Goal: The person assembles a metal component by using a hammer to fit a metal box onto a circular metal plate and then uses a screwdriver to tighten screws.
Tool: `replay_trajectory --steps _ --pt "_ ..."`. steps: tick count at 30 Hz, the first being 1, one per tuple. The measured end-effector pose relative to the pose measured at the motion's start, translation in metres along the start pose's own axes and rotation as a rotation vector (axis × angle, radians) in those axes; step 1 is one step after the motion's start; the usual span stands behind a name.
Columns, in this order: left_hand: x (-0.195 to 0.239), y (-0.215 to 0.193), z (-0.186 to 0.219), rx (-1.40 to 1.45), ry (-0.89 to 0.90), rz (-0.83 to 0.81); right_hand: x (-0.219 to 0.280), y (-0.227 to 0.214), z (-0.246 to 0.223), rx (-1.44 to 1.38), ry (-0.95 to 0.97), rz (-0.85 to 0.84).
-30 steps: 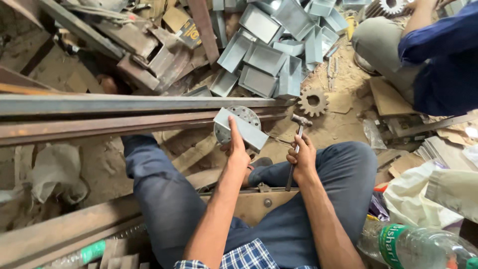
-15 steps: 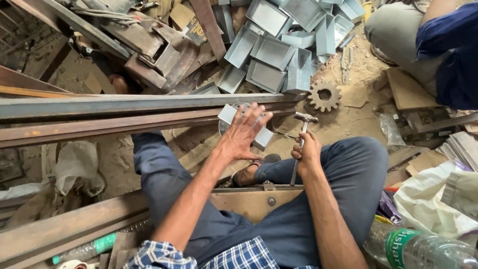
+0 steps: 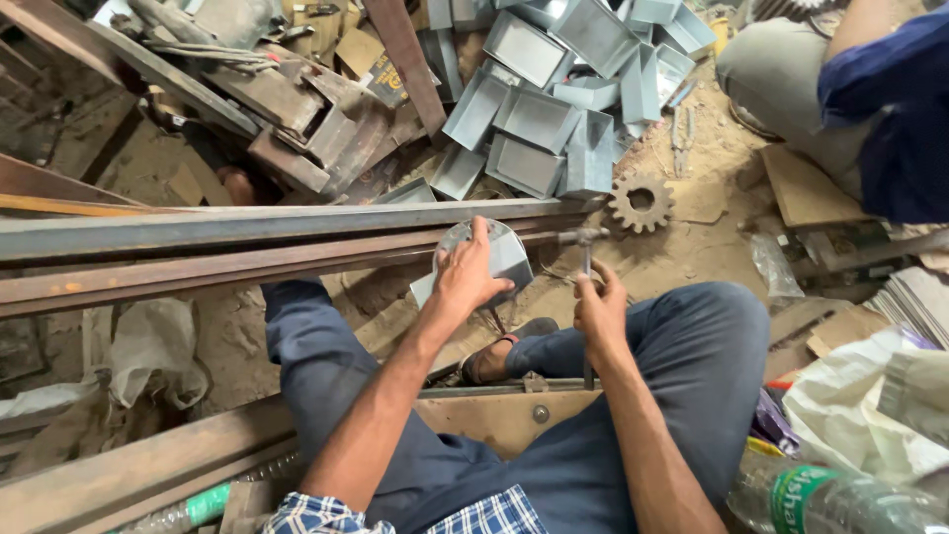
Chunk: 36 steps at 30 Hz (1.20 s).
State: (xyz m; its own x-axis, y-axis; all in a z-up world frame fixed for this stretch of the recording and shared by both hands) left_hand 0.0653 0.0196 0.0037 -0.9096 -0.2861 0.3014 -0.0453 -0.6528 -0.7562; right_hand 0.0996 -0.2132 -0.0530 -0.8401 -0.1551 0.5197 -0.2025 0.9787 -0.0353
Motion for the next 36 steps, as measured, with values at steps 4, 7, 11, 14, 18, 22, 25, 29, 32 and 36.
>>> replay_trajectory --steps 4,7,11,14,18,22,25,29,32,36 --pt "-0.028 0.03 -0.039 0.176 0.046 -0.095 0.003 0.005 0.007 0.04 -0.029 -0.01" --pt "-0.035 0.031 -0.053 0.333 -0.014 -0.177 0.0 0.003 0.012 0.046 0.022 0.008" --pt "-0.017 0.017 -0.044 0.056 0.02 -0.096 -0.001 0.0 0.009 0.044 0.026 -0.005" --pt "0.005 0.025 -0.029 -0.084 0.095 -0.049 0.004 -0.003 0.014 0.071 0.035 0.041" --pt "0.033 0.028 -0.004 -0.112 0.15 0.054 0.002 -0.001 0.015 0.099 0.036 0.068" --pt "0.036 0.018 0.014 -0.041 0.113 0.223 0.009 -0.002 0.012 0.134 0.061 0.062" --pt "0.037 0.022 0.018 -0.11 0.15 0.192 0.014 -0.005 0.006 0.055 0.094 0.046" --pt "0.065 0.037 0.034 -0.383 0.472 0.361 0.01 -0.008 0.009 0.01 0.13 0.075" --pt "0.083 0.057 0.03 -0.525 0.641 0.409 0.009 -0.005 0.008 -0.013 0.047 0.062" --pt "0.081 0.08 0.02 -0.555 0.699 0.388 0.011 -0.007 0.007 0.022 0.091 0.069"
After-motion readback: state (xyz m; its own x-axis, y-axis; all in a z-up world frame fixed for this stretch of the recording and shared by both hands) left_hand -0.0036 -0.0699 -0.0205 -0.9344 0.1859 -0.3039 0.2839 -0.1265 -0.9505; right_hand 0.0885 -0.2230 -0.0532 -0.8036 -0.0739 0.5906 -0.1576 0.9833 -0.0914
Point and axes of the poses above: each hand's wrist, its own x-axis away from the middle knuckle, its own y-axis out of the palm, z = x × y, the point moved 6 cm from there along -x, towards the middle knuckle, and after that the axes turned 11 degrees about x, right-handed, at the moved point
